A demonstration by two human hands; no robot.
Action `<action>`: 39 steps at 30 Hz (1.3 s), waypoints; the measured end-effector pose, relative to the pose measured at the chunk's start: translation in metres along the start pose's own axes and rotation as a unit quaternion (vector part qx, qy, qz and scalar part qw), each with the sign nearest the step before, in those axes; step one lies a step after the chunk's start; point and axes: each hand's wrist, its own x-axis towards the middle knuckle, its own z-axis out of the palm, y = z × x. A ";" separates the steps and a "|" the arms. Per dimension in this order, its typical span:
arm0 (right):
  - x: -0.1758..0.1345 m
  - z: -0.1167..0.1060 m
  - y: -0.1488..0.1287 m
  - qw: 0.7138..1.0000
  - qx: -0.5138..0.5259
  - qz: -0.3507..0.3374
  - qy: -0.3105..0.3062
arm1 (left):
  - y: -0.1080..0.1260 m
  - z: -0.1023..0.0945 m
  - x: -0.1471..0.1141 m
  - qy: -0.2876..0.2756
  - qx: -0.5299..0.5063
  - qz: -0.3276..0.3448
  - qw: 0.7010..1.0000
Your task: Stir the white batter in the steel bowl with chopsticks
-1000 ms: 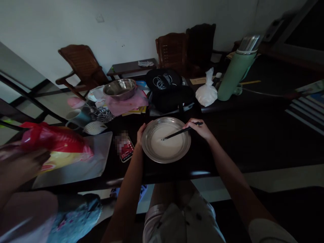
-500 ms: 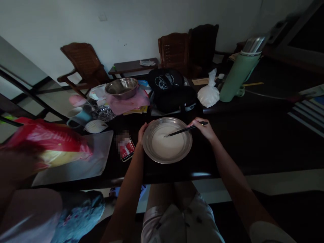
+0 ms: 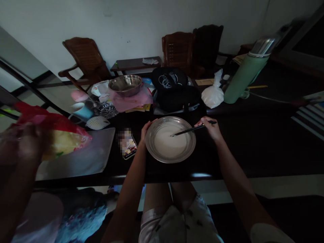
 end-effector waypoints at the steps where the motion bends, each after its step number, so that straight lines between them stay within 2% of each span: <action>1: 0.000 -0.001 0.002 1.000 0.002 -0.002 0.011 | 0.000 0.000 0.000 0.000 0.000 0.001 1.000; 3: 0.000 -0.001 0.003 1.000 0.013 -0.002 0.002 | 0.000 0.000 0.000 -0.001 0.000 0.002 1.000; 8: -0.003 0.011 -0.004 0.996 0.012 0.003 -0.083 | 0.002 0.000 0.000 0.003 -0.004 -0.010 1.000; 10: -0.003 0.011 -0.007 0.997 -0.006 -0.002 -0.077 | 0.002 0.000 0.000 0.003 -0.004 -0.008 1.000; 15: -0.002 0.000 -0.005 1.000 0.007 -0.007 -0.004 | 0.001 -0.002 0.001 -0.003 0.008 -0.004 1.000; 18: -0.002 0.002 -0.004 0.999 0.017 -0.011 -0.033 | 0.001 -0.002 0.002 0.000 0.007 -0.006 1.000; 22: -0.003 0.015 -0.010 0.996 0.005 -0.007 -0.089 | 0.002 -0.002 0.003 0.004 -0.005 -0.019 1.000; 25: -0.002 0.017 -0.012 0.998 -0.013 -0.011 -0.066 | 0.003 -0.002 0.003 0.009 -0.009 -0.026 1.000; 29: -0.001 0.005 -0.008 1.000 -0.008 -0.020 -0.012 | 0.002 -0.002 0.001 0.001 -0.004 -0.019 1.000; 32: -0.004 0.002 -0.007 0.998 0.027 -0.032 -0.036 | 0.002 -0.002 0.000 -0.001 0.001 -0.019 1.000; 36: -0.007 0.012 -0.014 0.995 0.018 -0.030 -0.096 | 0.003 -0.001 -0.001 0.001 -0.005 -0.022 1.000; 39: -0.005 0.015 -0.015 0.997 -0.013 -0.018 -0.071 | 0.004 0.001 -0.002 0.000 -0.012 -0.023 1.000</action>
